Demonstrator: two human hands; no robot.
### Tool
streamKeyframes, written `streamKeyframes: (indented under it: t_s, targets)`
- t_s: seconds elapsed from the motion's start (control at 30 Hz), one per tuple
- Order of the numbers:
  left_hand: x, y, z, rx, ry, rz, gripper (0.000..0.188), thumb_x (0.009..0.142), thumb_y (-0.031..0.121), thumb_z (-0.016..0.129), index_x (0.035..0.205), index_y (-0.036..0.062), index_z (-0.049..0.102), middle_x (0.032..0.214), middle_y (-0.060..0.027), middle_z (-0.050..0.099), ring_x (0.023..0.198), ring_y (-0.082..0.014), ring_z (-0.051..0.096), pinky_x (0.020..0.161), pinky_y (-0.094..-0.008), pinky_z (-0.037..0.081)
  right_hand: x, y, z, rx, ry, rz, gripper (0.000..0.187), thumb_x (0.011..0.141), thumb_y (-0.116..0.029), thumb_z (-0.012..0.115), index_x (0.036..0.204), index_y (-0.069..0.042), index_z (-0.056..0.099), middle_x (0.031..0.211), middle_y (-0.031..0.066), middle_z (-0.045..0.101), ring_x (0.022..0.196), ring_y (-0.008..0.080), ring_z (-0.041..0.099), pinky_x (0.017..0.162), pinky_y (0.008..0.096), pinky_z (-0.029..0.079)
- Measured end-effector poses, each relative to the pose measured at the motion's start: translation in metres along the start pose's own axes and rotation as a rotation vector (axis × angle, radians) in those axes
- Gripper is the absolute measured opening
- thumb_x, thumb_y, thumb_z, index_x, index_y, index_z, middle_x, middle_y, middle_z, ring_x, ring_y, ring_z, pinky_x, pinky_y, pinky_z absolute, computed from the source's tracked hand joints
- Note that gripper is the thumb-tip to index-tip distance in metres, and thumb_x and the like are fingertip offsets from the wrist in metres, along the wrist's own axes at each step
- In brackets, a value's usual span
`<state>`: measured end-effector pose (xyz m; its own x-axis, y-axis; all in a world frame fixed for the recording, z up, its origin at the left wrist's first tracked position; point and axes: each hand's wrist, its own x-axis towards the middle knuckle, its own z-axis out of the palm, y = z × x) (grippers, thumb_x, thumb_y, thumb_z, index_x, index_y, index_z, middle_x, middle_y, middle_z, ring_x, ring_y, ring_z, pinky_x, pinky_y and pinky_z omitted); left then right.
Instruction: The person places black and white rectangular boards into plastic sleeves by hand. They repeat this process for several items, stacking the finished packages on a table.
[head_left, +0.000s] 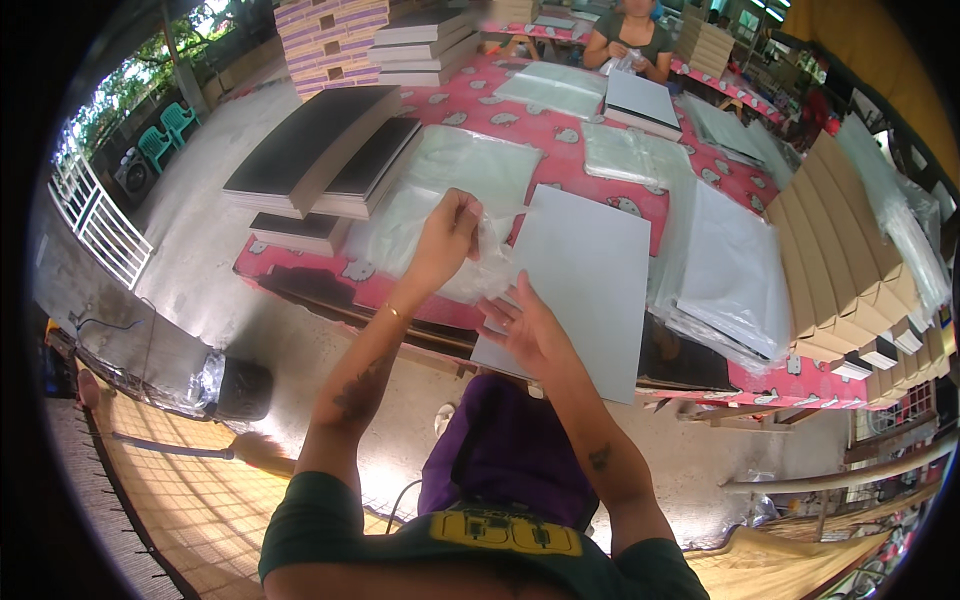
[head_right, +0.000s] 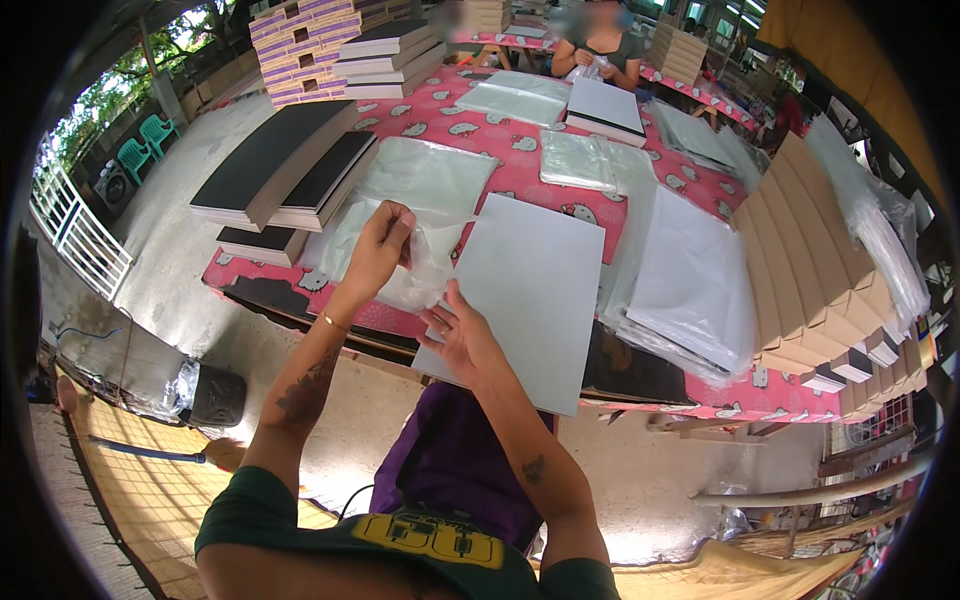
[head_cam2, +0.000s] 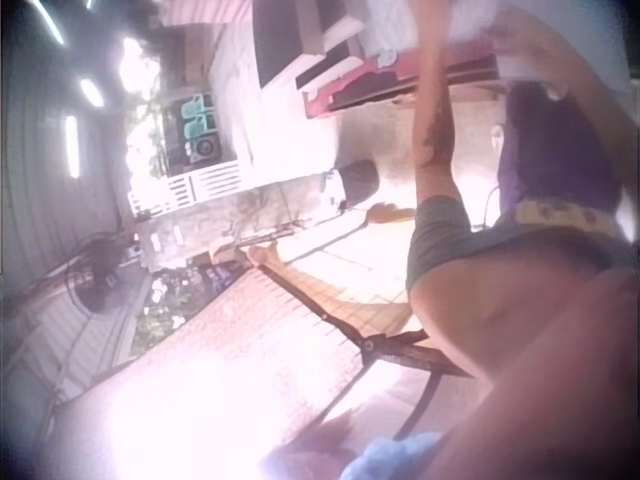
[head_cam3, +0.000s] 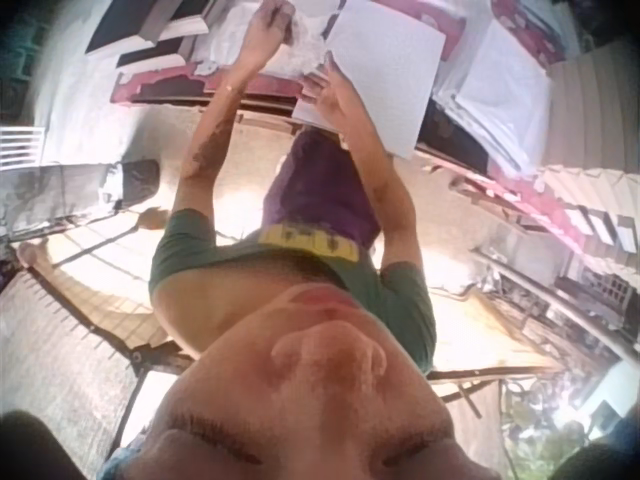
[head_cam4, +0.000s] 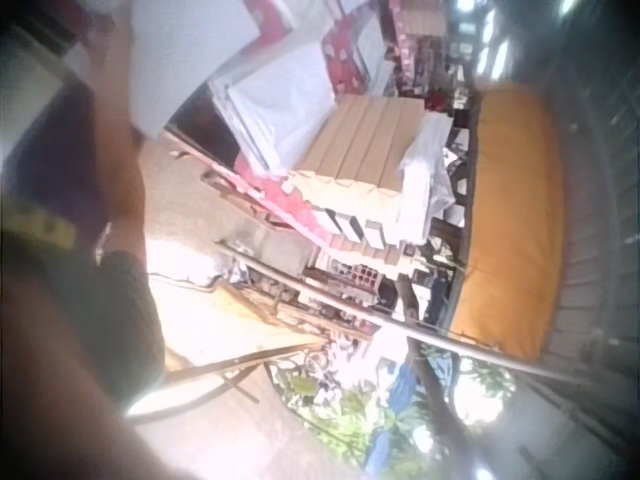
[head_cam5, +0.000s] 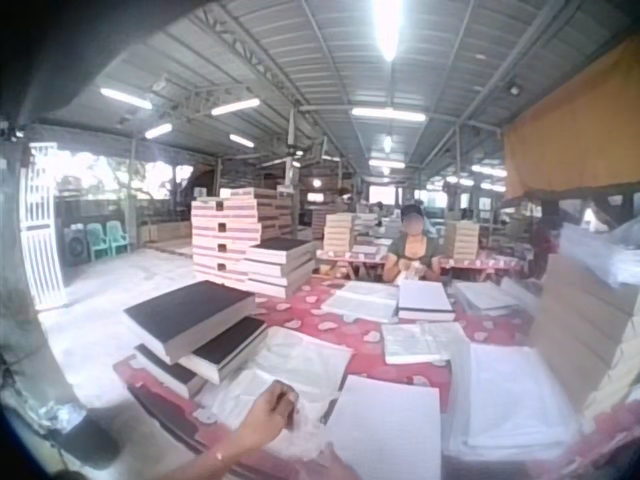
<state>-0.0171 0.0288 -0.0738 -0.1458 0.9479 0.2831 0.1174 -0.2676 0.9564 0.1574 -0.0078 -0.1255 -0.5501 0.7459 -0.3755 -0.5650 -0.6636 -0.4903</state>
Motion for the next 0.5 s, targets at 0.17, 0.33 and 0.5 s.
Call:
streamKeyframes:
  t_s: [0.17, 0.33, 0.5]
  targets:
    - [-0.015, -0.002, 0.007, 0.386, 0.18, 0.392, 0.011, 0.094, 0.011, 0.051, 0.094, 0.0004, 0.048, 0.067, -0.0063, 0.053, 0.053, -0.0126, 0.044, 0.05, -0.0278, 0.038, -0.005, -0.017, -0.009, 0.008, -0.083, -0.398, 0.048, 0.091, -0.034, 0.059, 0.126, -0.004, 0.045, 0.111, 0.0078, 0.059, 0.106, 0.0244, 0.056, 0.096, 0.0402, 0.044]
    - [-0.037, -0.008, 0.033, 0.425, 0.25, 0.222, 0.011, 0.092, 0.008, 0.054, 0.097, 0.0002, 0.048, 0.07, -0.0119, 0.058, 0.057, -0.015, 0.053, 0.052, -0.0306, 0.041, -0.039, -0.006, -0.017, 0.423, -0.035, -0.408, 0.04, 0.089, -0.02, 0.064, 0.123, -0.004, 0.05, 0.12, 0.0084, 0.056, 0.111, 0.0198, 0.055, 0.099, 0.0357, 0.043]
    - [-0.066, 0.006, 0.074, 0.217, 0.163, 0.24, 0.021, 0.089, 0.009, 0.059, 0.106, -0.0002, 0.049, 0.079, -0.0137, 0.064, 0.069, -0.0184, 0.064, 0.057, -0.0311, 0.045, -0.054, 0.006, -0.025, 0.015, 0.045, -0.579, 0.034, 0.09, -0.013, 0.062, 0.121, -0.004, 0.051, 0.115, 0.0049, 0.058, 0.104, 0.0148, 0.057, 0.087, 0.0304, 0.047]
